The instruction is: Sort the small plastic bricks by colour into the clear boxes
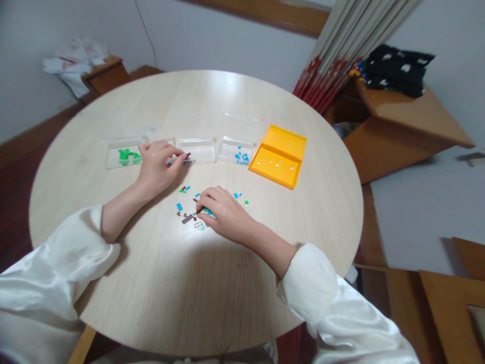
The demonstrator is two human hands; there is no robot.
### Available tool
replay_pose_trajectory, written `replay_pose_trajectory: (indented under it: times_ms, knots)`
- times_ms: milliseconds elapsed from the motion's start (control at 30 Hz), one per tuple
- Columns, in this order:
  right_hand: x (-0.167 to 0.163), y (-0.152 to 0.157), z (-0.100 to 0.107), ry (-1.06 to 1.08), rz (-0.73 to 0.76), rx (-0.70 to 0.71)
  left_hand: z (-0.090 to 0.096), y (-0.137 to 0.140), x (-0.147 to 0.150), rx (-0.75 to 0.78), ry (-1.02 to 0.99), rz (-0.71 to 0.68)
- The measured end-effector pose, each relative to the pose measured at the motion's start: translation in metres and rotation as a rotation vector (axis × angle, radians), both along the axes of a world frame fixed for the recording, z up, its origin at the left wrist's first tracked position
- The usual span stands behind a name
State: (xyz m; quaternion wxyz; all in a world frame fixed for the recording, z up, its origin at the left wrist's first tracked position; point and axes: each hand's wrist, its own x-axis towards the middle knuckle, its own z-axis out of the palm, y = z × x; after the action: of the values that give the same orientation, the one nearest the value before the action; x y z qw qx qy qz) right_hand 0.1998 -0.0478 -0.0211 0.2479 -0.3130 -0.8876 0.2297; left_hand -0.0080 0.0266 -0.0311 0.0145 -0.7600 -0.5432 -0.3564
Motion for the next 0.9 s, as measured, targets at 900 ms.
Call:
replay_pose_trajectory:
  times_ms: [900]
  knots:
    - [-0.002,-0.001,-0.005,0.021,-0.016,0.065,0.008,-0.017,0.007,0.019,0.001,-0.076]
